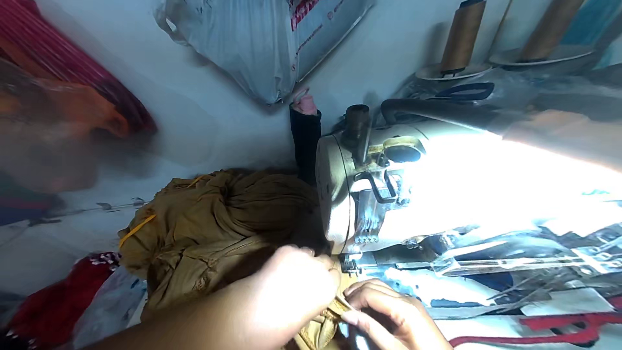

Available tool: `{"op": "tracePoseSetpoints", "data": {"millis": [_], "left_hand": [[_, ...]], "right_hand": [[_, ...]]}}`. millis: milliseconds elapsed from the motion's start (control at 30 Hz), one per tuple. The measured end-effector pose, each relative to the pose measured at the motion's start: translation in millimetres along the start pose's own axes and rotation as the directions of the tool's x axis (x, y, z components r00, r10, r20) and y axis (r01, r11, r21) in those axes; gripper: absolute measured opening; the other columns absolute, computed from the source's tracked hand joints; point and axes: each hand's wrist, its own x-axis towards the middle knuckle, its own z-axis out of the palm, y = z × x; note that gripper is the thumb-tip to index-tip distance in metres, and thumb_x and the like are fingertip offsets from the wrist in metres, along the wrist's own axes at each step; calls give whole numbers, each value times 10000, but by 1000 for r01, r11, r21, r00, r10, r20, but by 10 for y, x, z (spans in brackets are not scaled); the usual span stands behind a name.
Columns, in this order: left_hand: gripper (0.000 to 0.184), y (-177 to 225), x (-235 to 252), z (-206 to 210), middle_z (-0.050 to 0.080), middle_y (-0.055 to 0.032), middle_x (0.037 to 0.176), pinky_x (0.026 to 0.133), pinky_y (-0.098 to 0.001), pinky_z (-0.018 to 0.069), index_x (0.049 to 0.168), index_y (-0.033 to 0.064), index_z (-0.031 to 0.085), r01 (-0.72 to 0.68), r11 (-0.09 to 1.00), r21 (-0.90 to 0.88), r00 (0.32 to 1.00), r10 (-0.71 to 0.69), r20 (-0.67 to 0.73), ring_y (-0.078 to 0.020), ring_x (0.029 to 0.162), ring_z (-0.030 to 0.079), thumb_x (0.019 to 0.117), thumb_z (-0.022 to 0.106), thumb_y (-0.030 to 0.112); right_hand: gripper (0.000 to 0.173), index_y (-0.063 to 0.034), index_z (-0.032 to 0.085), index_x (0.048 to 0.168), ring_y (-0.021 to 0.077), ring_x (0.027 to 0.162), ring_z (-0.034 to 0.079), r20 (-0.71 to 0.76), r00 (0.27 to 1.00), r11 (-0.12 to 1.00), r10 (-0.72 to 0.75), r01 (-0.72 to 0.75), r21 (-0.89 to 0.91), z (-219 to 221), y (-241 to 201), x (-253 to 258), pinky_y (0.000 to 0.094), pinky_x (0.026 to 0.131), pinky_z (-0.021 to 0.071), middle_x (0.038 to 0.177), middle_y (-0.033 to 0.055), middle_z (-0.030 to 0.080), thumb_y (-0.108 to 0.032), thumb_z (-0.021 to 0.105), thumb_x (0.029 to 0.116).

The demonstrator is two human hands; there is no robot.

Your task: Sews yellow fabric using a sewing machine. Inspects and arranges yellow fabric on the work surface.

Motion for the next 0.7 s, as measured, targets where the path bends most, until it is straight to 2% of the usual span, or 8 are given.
{"op": "tracePoseSetpoints", "data": {"millis": [67,133,267,333,400,433,500,700], "left_hand": [[99,39,-24,8,661,-124,830,546,-398,551,929,46,697,-4,1000,26,998,5,-58,-285,724,699,916,611,0],[132,126,-50,57,632,-98,753,504,-360,527,854,56,684,-103,995,2,963,101,-249,-256,656,666,933,580,40],[198,204,-6,309,614,-62,733,543,-332,489,815,73,646,-117,993,26,870,115,-479,-233,685,633,968,523,54],[179,131,-29,489,713,-54,943,697,-370,561,996,91,699,-47,998,-46,872,18,-489,-254,923,692,1012,521,96],[233,92,-88,664,715,-54,1199,891,-415,582,1190,108,697,9,980,-197,909,-90,-406,-278,1141,670,1030,530,137],[267,109,-110,741,697,-67,1259,920,-414,576,1240,104,688,22,962,-271,911,-131,-392,-291,1155,663,1021,535,115],[359,184,-128,844,691,-76,1269,867,-408,583,1279,122,691,55,952,-300,885,-186,-427,-301,1089,670,955,568,32],[321,331,-101,896,720,-58,1207,815,-324,580,1175,83,720,134,977,-165,836,-201,-510,-262,1001,685,909,563,-5]], "right_hand": [[153,2,745,914,185,1105,685,-19,1000,1000,-11,10,-24,-4,0,-3,302,998,526,1010,117,751,-124,679,969],[145,4,743,926,188,1106,682,-30,999,997,-34,32,-64,-20,-21,-2,298,1007,517,1016,120,749,-93,648,975],[140,21,727,954,290,1124,684,-7,996,929,-89,81,-361,-20,-148,-28,371,1008,528,1053,153,744,22,587,948],[167,-12,737,1001,303,1100,682,-13,996,858,-91,72,-508,23,-173,-78,385,954,555,1087,120,742,39,590,940],[206,-36,751,1036,291,1071,688,-32,995,820,-90,56,-570,49,-175,-118,375,919,563,1124,94,748,45,591,934],[207,-43,755,1036,281,1057,691,-41,994,813,-101,58,-580,57,-164,-135,365,917,562,1125,85,750,40,597,932],[199,-44,757,1028,277,1044,694,-48,990,809,-132,79,-583,62,-129,-151,357,921,558,1117,85,753,35,603,930],[194,-42,762,1035,274,1063,687,-48,987,833,-152,102,-545,34,-93,-184,341,949,540,1123,93,754,12,597,949]]}}
